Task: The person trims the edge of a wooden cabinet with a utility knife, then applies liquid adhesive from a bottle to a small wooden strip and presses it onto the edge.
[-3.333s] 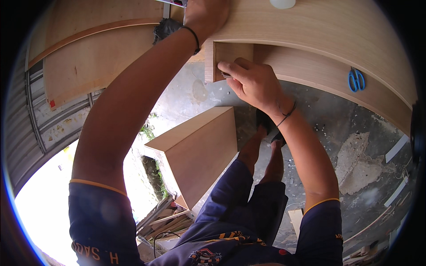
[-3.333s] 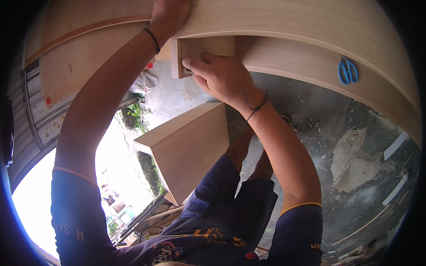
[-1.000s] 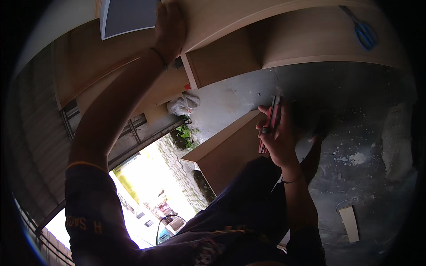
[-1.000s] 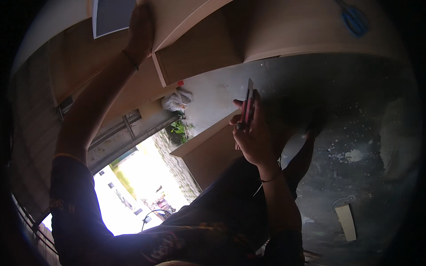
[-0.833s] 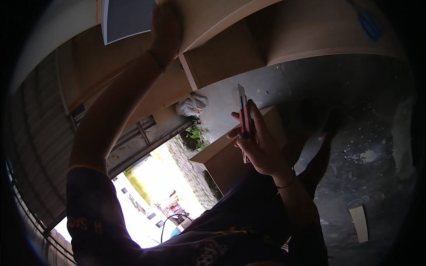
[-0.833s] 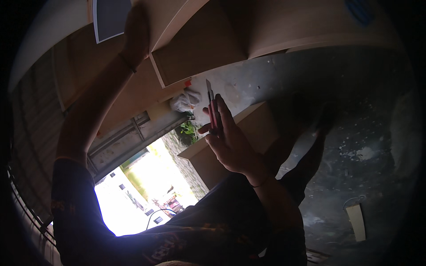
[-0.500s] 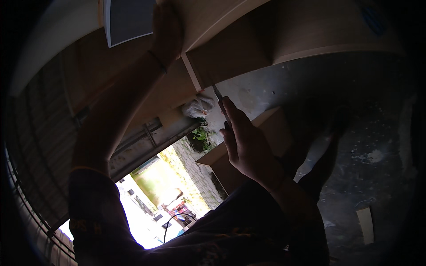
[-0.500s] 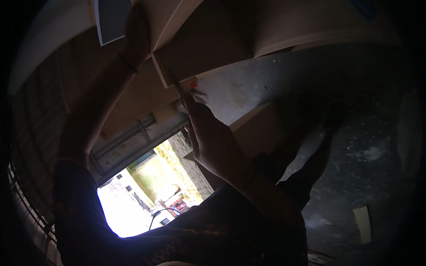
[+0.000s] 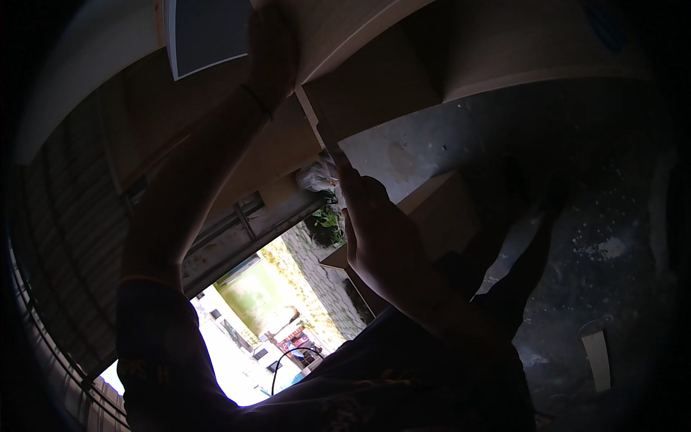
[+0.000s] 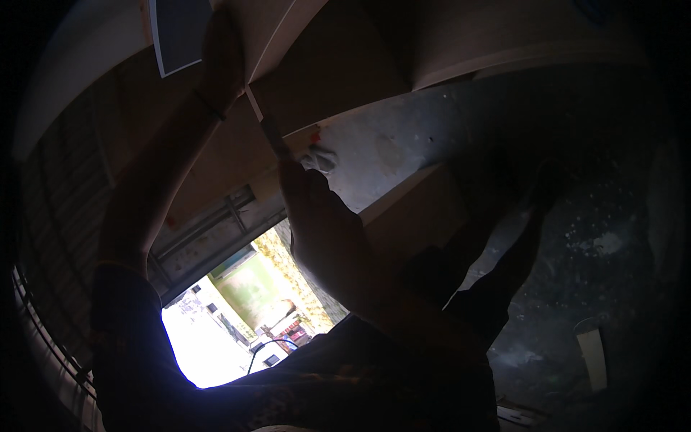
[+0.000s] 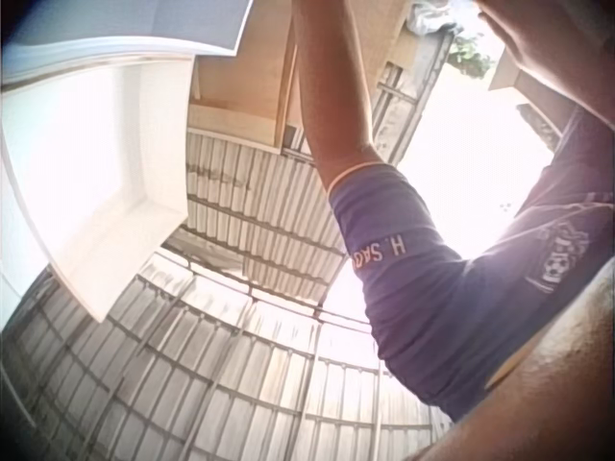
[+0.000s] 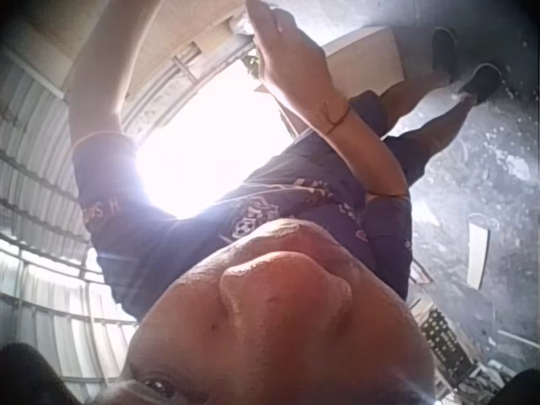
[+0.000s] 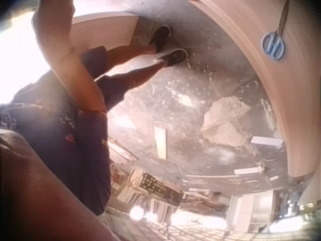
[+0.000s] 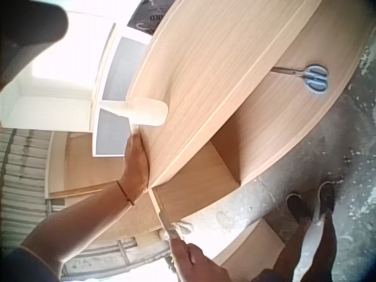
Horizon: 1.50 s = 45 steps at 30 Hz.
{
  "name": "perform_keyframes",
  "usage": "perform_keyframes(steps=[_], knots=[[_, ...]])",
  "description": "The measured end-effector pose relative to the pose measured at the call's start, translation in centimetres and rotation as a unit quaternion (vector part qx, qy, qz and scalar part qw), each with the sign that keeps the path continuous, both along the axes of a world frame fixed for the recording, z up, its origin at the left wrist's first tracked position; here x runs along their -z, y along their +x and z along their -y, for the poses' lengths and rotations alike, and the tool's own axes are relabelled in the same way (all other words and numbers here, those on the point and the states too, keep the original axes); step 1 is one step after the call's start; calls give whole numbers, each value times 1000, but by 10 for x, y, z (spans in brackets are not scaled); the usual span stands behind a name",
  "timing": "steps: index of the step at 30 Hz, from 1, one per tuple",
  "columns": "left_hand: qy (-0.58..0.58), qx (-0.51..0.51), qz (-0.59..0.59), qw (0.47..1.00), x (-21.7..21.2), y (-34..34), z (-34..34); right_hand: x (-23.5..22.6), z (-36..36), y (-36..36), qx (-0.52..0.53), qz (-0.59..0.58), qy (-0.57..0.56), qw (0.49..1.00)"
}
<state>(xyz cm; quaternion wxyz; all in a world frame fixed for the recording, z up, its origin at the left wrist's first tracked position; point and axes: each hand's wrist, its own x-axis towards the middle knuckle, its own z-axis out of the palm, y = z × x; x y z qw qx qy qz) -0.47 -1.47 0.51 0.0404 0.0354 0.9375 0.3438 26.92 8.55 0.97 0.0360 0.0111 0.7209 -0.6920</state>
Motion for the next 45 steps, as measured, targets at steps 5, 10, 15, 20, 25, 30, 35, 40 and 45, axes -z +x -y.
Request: perform_keyframes(steps=[5,10,15,20,25,30,35,40,45], knots=[[6,2,3,1000,0,0,-1,-6,1,-3,20,11,31,999],[-18,20,-17,999,1,-1,4,-8,-11,-4,-1,62,12,998],[22,23,-6,999,1,1,-2,-7,-11,1,-23,58,-68,996],[10,17,-5,1000,-2,2,-6,-2,1,3,31,5,-70,997],[-4,42,-9,999,-4,1,-1,-8,-5,-1,4,55,-87,995],[4,38,-20,999,-3,3,-7,-1,-15,-9,44,59,34,997],[17,48,-19,999,4,2,-1,2,-24,-8,5,59,-41,997],[-215,373,-214,877,2,-51,97,-8,-15,-3,-40,49,-54,997],[3,118,1,993,13,-21,53,2,-13,-7,-14,62,-19,998]])
